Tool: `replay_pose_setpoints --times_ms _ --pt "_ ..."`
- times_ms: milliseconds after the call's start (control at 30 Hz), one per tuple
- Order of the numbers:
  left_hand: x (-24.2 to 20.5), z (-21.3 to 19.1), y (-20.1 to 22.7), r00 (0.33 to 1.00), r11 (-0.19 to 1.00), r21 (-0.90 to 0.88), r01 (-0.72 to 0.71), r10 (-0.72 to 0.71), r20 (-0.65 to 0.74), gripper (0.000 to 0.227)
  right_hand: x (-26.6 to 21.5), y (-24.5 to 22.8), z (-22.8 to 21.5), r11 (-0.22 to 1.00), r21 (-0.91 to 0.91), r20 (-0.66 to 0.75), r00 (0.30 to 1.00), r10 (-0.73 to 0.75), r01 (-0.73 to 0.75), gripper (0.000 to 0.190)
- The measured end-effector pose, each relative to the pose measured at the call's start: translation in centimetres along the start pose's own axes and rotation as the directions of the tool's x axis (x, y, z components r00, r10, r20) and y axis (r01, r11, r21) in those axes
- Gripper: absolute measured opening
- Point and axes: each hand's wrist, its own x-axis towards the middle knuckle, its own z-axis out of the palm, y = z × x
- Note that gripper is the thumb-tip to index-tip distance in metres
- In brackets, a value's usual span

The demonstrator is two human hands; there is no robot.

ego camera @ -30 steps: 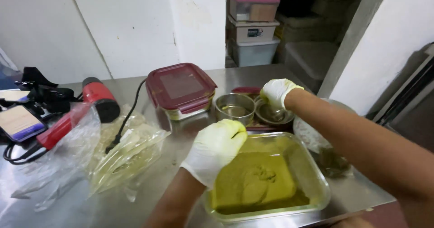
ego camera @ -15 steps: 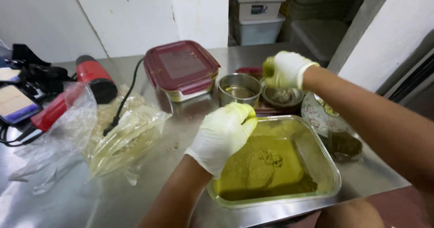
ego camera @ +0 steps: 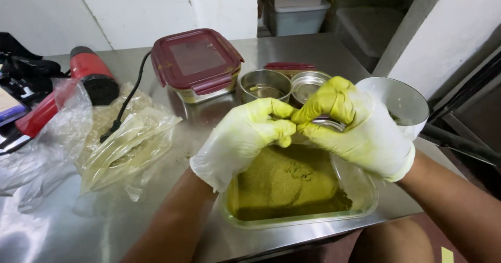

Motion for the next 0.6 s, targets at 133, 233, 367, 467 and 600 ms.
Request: replay_pose_setpoints --times_ms 133,233,367,467,600 --pt "1.0 0.5 -1.2 0.999 0.998 0.046 0.034 -0.033 -0.020 0.022 -1.5 1.3 0.6 0.995 -0.077 -0.033 0.997 -0.066 0.063 0.009" --pt "1.1 0.4 -1.6 0.999 0.999 -0.020 0.031 -0.031 -0.021 0.025 -2.0 1.3 0.9 0.998 0.041 -0.055 0.998 0.039 -0.037 0.011" --pt "0.9 -0.1 -1.1 0.999 0.997 -0.077 0.021 -0.023 -0.034 0.023 -2.4 2.7 -0.1 0.961 0.120 0.120 0.965 0.233 -0.247 0.009" --pt "0.1 0.1 0.4 0.994 0.996 -0.018 0.084 -0.086 -0.070 0.024 -2.9 5.3 -0.4 0.982 -0.017 0.486 0.857 0.171 -0.187 0.015" --pt "0.0 0.5 0.5 0.986 0.987 0.085 0.138 -0.129 -0.104 0.027 -4.1 5.7 1.4 0.993 0.001 0.761 0.645 0.075 -0.118 0.013"
